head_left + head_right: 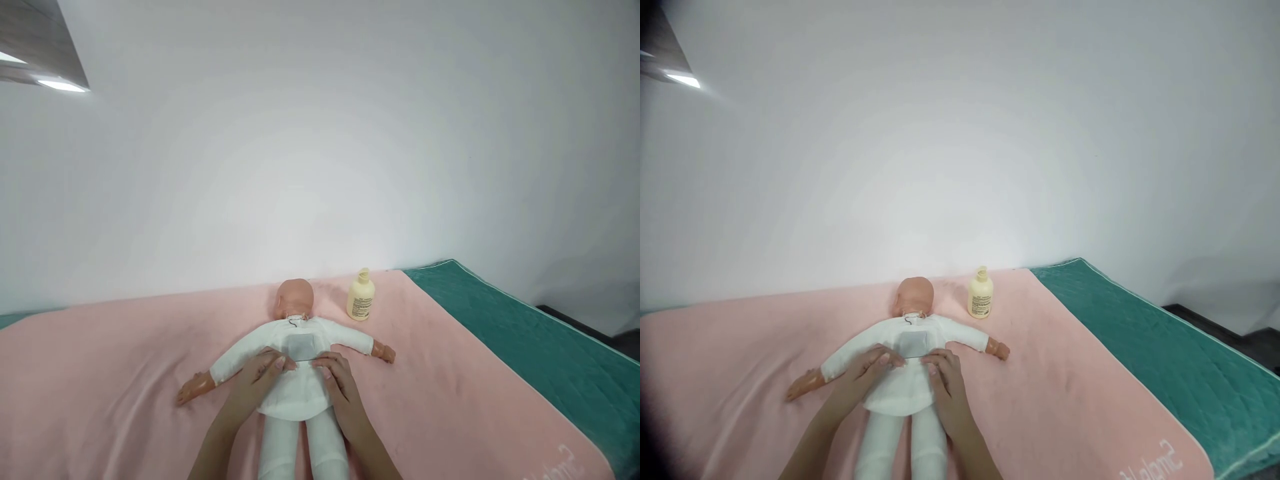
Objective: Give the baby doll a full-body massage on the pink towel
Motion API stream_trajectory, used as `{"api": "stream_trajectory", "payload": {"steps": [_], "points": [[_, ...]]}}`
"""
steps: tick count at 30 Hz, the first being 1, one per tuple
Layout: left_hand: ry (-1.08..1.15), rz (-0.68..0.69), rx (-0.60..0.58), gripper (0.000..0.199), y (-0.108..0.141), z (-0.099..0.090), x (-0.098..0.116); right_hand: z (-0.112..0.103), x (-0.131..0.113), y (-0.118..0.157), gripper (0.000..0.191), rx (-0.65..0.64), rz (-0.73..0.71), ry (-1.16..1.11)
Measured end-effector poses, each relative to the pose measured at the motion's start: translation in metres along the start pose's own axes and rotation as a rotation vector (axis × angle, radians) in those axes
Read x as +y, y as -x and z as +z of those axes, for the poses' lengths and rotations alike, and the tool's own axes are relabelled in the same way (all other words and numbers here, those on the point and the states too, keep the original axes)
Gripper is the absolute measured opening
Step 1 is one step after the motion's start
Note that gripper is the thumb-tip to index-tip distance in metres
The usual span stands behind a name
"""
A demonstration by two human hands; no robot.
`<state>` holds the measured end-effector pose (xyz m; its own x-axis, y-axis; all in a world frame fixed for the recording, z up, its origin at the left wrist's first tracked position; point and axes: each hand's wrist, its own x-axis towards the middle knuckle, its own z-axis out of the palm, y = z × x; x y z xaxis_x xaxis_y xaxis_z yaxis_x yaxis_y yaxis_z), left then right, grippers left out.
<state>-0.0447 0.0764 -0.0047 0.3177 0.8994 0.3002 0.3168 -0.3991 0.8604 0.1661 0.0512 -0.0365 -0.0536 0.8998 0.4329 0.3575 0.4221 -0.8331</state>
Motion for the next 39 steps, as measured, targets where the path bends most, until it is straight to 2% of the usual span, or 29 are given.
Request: {"api": "stream_trajectory", "payload": {"steps": [7, 10, 13, 16, 19, 23, 28, 31, 36, 39], "points": [[-0.103, -0.023, -0.017, 0.042, -0.006, 0.006, 0.001, 0.005, 0.001, -0.009, 0.039, -0.039, 0.011, 0.031], [-0.079, -0.067, -0.006, 0.046, -0.014, 0.003, -0.002, 0.0, 0.001, -0.024, 0.046, -0.086, 0.063, -0.01], [-0.021, -0.099, 0.058, 0.053, -0.023, -0.002, -0.01, -0.003, 0.002, -0.046, 0.052, -0.065, 0.114, -0.101], [-0.011, -0.003, 0.173, 0.049, -0.027, -0.004, -0.021, 0.003, 0.004, -0.069, 0.051, 0.031, 0.034, -0.082], [-0.049, 0.135, 0.205, 0.038, -0.029, -0.002, -0.03, 0.017, 0.007, -0.081, 0.045, 0.06, -0.041, -0.037], [-0.177, 0.132, 0.158, 0.032, -0.03, 0.006, -0.033, 0.028, 0.012, -0.079, 0.028, 0.01, -0.081, 0.015], [-0.268, 0.072, 0.109, 0.031, -0.03, 0.011, -0.03, 0.028, 0.012, -0.072, 0.017, -0.045, -0.073, 0.121], [-0.301, 0.108, 0.144, 0.029, -0.029, 0.013, -0.032, 0.027, 0.01, -0.07, 0.017, -0.039, -0.081, 0.113], [-0.351, 0.198, 0.252, 0.029, -0.025, 0.016, -0.036, 0.026, 0.012, -0.066, 0.018, -0.005, -0.175, 0.084], [-0.366, 0.196, 0.254, 0.034, -0.024, 0.018, -0.038, 0.027, 0.016, -0.066, 0.018, -0.02, -0.182, 0.104]]}}
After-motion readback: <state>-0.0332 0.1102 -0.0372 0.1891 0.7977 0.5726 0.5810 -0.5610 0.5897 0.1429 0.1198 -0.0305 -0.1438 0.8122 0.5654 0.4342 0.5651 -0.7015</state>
